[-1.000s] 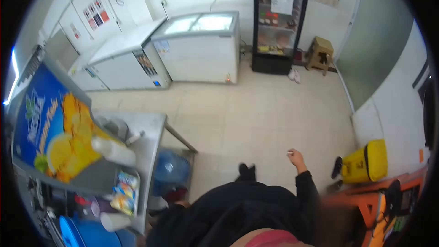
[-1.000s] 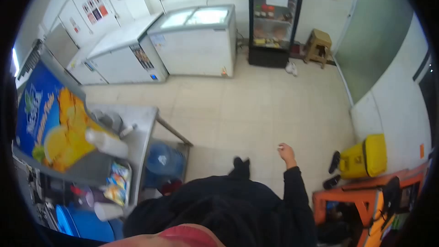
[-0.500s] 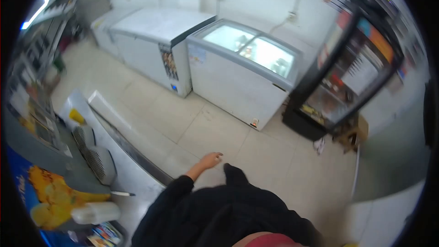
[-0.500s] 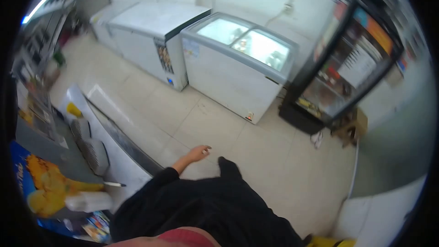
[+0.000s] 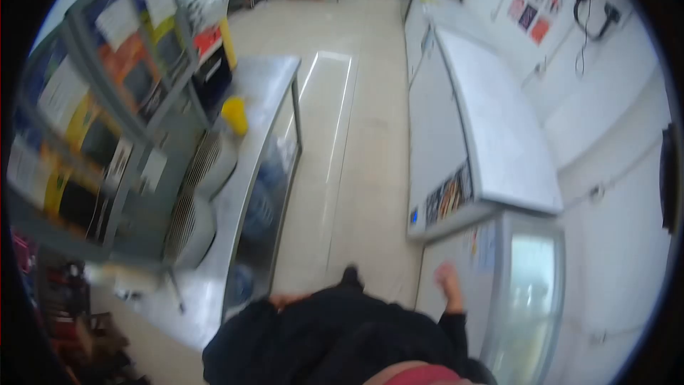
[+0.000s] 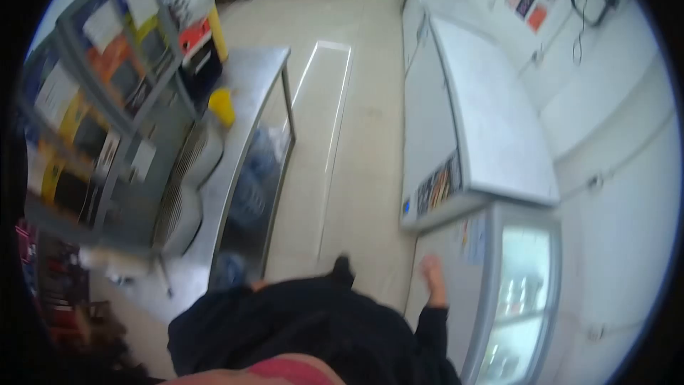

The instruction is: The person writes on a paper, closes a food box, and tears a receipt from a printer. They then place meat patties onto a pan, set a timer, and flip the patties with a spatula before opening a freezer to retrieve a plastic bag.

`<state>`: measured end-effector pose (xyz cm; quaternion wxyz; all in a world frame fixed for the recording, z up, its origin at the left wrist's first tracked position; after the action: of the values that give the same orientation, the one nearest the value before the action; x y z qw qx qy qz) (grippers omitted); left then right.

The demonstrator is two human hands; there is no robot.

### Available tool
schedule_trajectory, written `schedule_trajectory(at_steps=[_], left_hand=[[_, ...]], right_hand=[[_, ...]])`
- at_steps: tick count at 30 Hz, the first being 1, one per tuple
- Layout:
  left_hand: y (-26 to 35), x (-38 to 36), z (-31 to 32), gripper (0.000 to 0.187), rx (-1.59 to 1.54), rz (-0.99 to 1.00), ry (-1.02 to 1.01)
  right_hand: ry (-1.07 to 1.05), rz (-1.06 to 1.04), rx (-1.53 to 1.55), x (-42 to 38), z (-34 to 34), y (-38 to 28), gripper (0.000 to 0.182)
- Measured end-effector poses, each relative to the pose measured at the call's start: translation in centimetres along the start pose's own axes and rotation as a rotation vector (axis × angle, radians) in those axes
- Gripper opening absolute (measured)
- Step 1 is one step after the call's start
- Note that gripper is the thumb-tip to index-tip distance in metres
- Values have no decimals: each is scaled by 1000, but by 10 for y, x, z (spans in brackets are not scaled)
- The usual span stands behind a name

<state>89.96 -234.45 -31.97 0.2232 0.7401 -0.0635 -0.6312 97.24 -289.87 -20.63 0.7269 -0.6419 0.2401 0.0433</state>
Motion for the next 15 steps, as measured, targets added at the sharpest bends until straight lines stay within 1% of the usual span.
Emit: schedule_trajectory(at_steps=[1,2,3,4,5,6,8,9,10,11,12,15], left_hand=[[23,1,-24,65,129,90,-40],[46,-8,-43,64,229,155,-92],[68,-20,-65,63,311,196,-129],[87,-25,-95,62,376,211,-144],[101,-28,-128,61,407,193,-149],[93,5,-163,58,387,146,-145],[59,101,-250,55,159,-106,-95],[61,134,-302,54,46,-168,15],[110,118,-385,50,227,108,519],[134,97,-444,49,91,91,683],[145,106,-494,50,-10,115,729],[159,116,-608,51,-226,45,816]], right_hand=[[-240,-43,-392,62,7,35,41],[-129,227,-267,34,52,-9,44],[-204,314,-259,46,59,17,47],[-377,261,-521,55,83,13,51],[-470,252,-650,67,103,5,50],[-520,278,-713,82,112,-3,50],[-510,340,-737,130,117,-27,48],[-502,378,-741,160,117,-38,48],[-499,416,-745,195,116,-46,47],[-508,454,-761,232,116,-52,47],[-526,485,-785,273,119,-60,46],[-635,549,-899,412,147,-96,45]])
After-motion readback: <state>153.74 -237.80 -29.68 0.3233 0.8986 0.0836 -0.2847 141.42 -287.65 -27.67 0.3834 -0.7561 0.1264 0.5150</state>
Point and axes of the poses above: each hand's wrist, its own x-axis towards the middle knuckle, its own z-axis out of the palm, y = z × x, the point moved 10 cm from there along x, towards the middle knuckle, and after that the axes turned 5 degrees about x, right-handed, at the moved point
